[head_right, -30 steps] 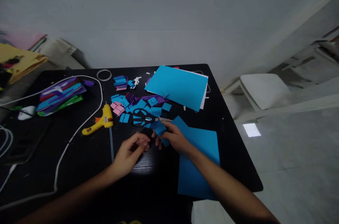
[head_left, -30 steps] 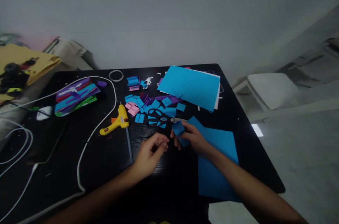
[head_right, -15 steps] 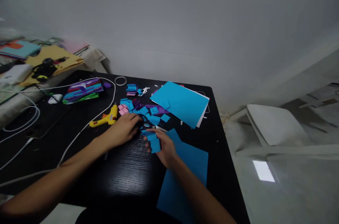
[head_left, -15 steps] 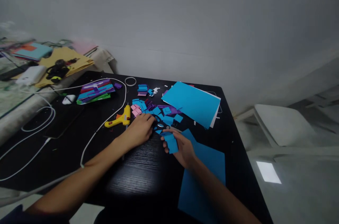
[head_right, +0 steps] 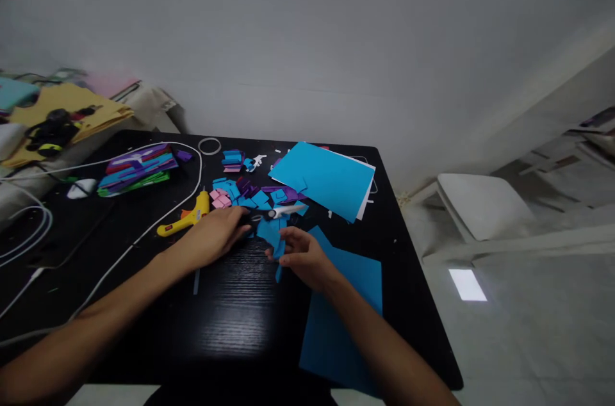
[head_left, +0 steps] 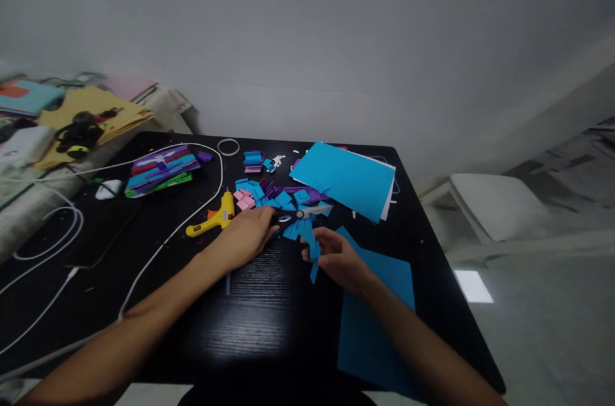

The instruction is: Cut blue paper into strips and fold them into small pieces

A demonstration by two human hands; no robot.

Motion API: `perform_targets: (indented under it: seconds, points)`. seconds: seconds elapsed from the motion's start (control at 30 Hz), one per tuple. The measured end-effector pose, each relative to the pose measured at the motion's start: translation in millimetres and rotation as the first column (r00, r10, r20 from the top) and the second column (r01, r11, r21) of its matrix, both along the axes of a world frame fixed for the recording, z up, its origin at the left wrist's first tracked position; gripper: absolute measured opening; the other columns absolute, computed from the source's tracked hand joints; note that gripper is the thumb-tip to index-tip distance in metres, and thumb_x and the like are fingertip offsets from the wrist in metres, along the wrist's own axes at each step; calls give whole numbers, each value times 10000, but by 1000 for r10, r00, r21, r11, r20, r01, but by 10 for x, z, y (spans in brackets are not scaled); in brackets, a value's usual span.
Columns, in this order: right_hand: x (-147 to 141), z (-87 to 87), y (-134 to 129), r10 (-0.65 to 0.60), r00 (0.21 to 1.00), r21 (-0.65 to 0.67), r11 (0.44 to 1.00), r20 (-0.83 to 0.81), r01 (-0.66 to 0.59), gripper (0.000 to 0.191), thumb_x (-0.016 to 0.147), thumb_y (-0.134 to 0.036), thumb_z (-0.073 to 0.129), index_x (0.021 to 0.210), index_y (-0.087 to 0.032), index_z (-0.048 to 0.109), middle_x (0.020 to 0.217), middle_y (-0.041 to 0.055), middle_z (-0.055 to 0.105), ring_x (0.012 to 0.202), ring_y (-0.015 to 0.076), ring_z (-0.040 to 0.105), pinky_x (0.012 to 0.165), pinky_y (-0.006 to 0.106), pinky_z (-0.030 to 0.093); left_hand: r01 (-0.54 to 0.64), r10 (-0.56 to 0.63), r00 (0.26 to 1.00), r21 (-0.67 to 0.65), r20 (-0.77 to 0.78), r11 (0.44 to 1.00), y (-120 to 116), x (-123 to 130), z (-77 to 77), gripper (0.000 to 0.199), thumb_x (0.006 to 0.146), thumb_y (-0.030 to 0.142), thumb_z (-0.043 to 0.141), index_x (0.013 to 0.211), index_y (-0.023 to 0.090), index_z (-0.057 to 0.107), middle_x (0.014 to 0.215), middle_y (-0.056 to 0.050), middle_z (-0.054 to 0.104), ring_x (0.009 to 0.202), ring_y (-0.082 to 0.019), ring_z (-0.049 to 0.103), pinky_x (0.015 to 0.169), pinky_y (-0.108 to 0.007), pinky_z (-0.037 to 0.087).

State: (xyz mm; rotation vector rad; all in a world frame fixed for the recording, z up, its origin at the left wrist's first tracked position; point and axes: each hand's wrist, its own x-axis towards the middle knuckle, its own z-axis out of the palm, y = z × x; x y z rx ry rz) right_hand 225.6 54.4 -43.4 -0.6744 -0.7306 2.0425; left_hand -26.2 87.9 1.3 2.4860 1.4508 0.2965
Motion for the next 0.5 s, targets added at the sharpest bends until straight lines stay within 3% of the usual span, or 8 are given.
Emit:
perform_targets:
  seconds: [0.13,0.23,0.37,0.5]
  points:
    - [5,12,17,-49,997,26,999,59,48,458,585,-110,934,978,-224,728,981,22,774,854,187,758,848,346,588,-145,175,941,-121,288,982,-110,-120,88,262,1038,415,482,1148,190,559,994,-70,682,856,-237,669,774,-356,514]
    - [-8,36,20,-96,986,74,993,138,87,461,623,-147,934,1027,-227,726,938,0,762,828,168,753,824,327,603,-85,215,848,-275,485,958,-220,-117,101,259,1002,454,544,1009,199,589,851,-3,625,752,-172,607,676,-270,486]
    - [-10,69,-5,-208,946,117,976,247,184,577,619,-188,968,1110,-251,671,1011,-4,743,841,161,741,803,322,611,-13,229,845,-411,483,912,-362,-97,113,284,951,470,616,888,194,612,793,4,613,733,-165,585,649,-253,467]
    - [-7,94,-46,-318,893,175,946,318,274,485,610,-257,992,925,-242,625,867,-35,699,795,155,717,752,304,595,-15,212,896,-452,389,892,-452,-131,177,312,918,512,620,909,202,592,859,-19,646,778,-192,605,692,-286,499]
